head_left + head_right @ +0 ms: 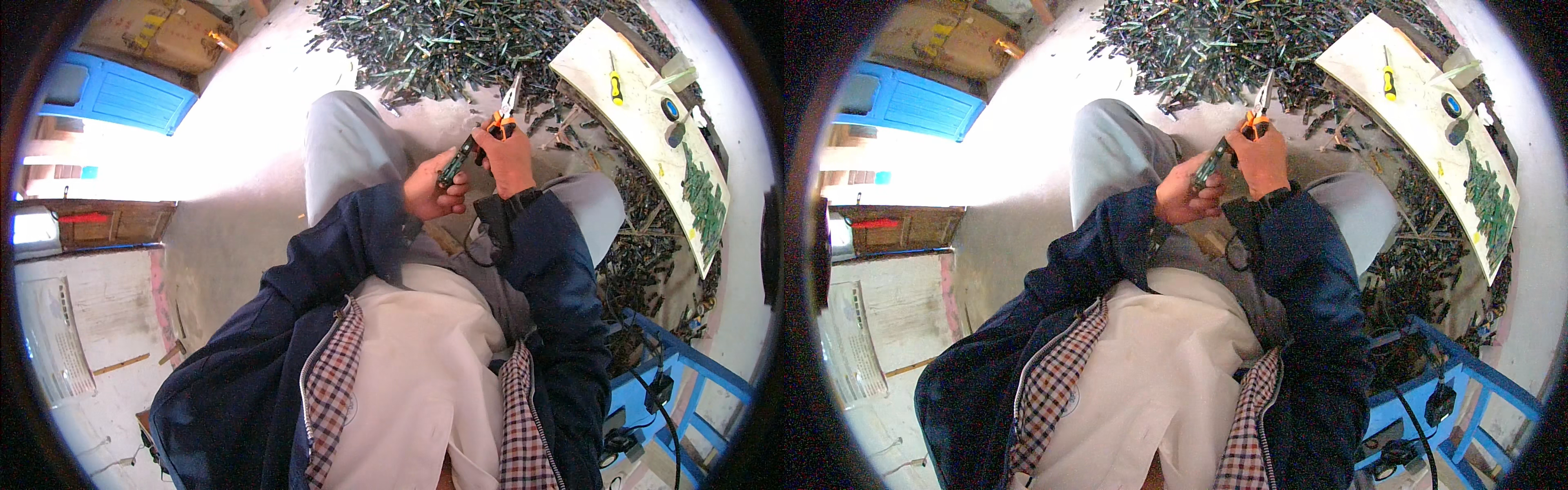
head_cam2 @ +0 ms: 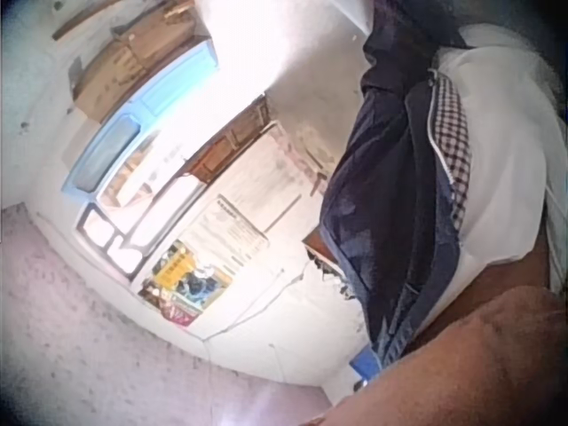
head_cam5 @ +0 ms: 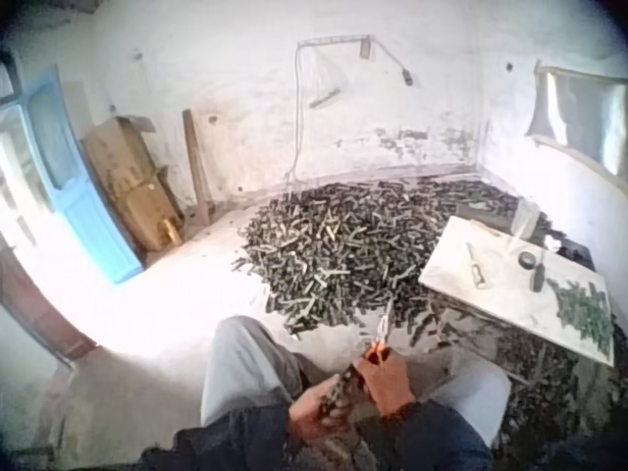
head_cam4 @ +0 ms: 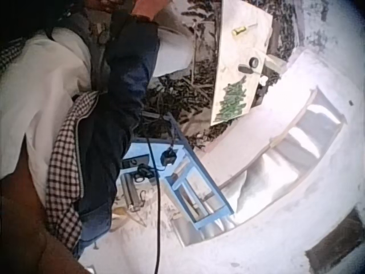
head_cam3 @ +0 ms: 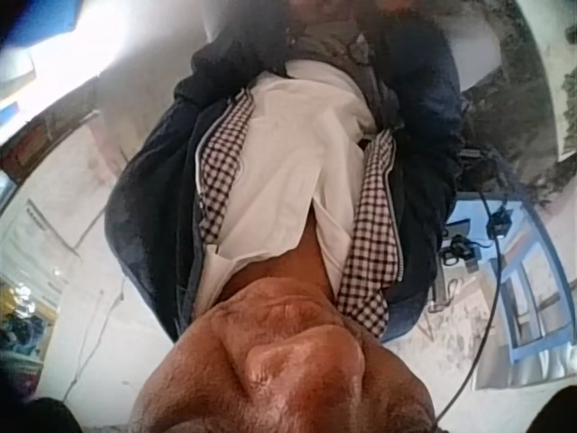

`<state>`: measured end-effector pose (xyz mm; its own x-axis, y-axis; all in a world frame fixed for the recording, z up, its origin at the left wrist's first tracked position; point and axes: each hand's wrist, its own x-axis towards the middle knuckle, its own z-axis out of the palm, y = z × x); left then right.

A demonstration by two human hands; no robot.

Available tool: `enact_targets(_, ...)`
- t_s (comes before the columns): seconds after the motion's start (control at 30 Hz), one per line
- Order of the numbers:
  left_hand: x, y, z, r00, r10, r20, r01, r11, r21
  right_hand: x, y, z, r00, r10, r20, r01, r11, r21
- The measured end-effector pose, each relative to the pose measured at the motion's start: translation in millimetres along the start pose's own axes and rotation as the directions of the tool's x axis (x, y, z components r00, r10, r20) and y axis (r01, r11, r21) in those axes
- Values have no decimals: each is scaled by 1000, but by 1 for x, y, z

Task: The person sits on the floor and uses pliers and a screwdriver to disassemble small green electronic components. They repeatedly strip the casing and remove internal parts, dropping the debris onto a large pile on the floor.

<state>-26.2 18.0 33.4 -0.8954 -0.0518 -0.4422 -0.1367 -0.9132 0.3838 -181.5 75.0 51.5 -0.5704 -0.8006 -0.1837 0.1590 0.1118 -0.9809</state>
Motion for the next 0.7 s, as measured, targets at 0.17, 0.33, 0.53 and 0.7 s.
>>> enact_targets(0.17, -5, 0, 2, 995, 80, -63, -76, 995, 56, 1, 2, 4, 1000, -16, 11, 16, 1000, 26)
enact_targets(0.33, -3, -2, 1, 987, 106, -120, -99, 993, 63, 4, 11, 1, 1000, -22, 6, 22, 1000, -9)
enact_targets(0.53, -5, 3, 3, 978, 166, -129, -163, 986, 32, -2, 6, -8, 972, 200, 126, -215, 969, 122)
enact_targets(0.7, -3, 9, -2, 968, 188, -167, -181, 982, 59, -21, -4, -25, 854, 248, 458, -361, 916, 177)
